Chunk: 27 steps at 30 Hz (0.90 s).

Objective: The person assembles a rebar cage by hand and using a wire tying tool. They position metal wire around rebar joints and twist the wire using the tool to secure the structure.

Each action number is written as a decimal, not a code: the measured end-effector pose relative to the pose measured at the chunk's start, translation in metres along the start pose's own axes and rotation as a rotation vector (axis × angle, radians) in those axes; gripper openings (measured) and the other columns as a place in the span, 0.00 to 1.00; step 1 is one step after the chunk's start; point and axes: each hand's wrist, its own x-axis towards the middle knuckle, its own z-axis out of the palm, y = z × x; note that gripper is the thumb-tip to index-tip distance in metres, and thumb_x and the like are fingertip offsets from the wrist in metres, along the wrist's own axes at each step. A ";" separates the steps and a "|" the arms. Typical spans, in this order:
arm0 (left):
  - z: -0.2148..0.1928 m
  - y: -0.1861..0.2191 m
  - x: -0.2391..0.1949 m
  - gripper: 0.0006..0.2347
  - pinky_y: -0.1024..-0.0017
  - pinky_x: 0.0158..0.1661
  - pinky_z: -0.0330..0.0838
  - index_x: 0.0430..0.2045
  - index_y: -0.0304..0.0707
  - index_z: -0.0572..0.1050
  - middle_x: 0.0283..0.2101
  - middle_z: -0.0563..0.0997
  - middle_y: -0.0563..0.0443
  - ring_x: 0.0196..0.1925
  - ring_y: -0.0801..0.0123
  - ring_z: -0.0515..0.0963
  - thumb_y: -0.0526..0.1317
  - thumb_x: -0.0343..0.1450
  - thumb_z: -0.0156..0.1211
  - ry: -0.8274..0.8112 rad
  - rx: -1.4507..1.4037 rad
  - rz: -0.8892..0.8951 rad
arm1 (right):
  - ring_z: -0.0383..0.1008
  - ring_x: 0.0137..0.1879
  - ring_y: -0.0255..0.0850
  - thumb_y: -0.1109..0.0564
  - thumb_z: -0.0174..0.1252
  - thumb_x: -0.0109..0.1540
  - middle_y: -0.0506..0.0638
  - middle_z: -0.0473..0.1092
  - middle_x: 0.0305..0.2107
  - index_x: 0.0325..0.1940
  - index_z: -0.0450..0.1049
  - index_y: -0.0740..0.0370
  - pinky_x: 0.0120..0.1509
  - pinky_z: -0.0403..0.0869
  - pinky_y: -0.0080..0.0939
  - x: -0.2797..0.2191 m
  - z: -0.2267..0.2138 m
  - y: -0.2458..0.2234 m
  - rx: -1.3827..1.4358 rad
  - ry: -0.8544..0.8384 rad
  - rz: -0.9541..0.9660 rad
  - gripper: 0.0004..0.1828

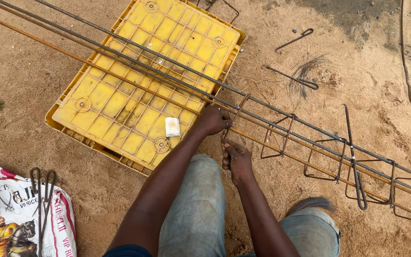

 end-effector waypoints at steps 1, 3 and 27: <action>0.000 -0.001 0.002 0.09 0.57 0.41 0.76 0.29 0.48 0.87 0.32 0.85 0.48 0.37 0.56 0.83 0.49 0.63 0.68 0.015 0.059 0.075 | 0.61 0.20 0.32 0.56 0.55 0.67 0.44 0.65 0.20 0.59 0.75 0.65 0.23 0.60 0.34 -0.009 -0.003 -0.009 -0.003 -0.003 -0.002 0.18; 0.001 -0.003 0.003 0.10 0.57 0.41 0.75 0.29 0.48 0.87 0.33 0.85 0.48 0.37 0.57 0.83 0.50 0.63 0.69 0.003 0.069 0.069 | 0.57 0.19 0.29 0.58 0.53 0.68 0.41 0.61 0.19 0.63 0.72 0.71 0.21 0.58 0.31 -0.020 -0.019 -0.021 0.186 -0.109 0.044 0.21; -0.005 0.008 -0.028 0.13 0.55 0.49 0.62 0.33 0.43 0.78 0.33 0.84 0.50 0.41 0.57 0.82 0.47 0.63 0.72 0.064 0.015 0.143 | 0.74 0.51 0.58 0.61 0.59 0.59 0.62 0.75 0.38 0.60 0.66 0.63 0.58 0.73 0.59 0.021 0.000 -0.025 -1.375 0.362 -1.003 0.25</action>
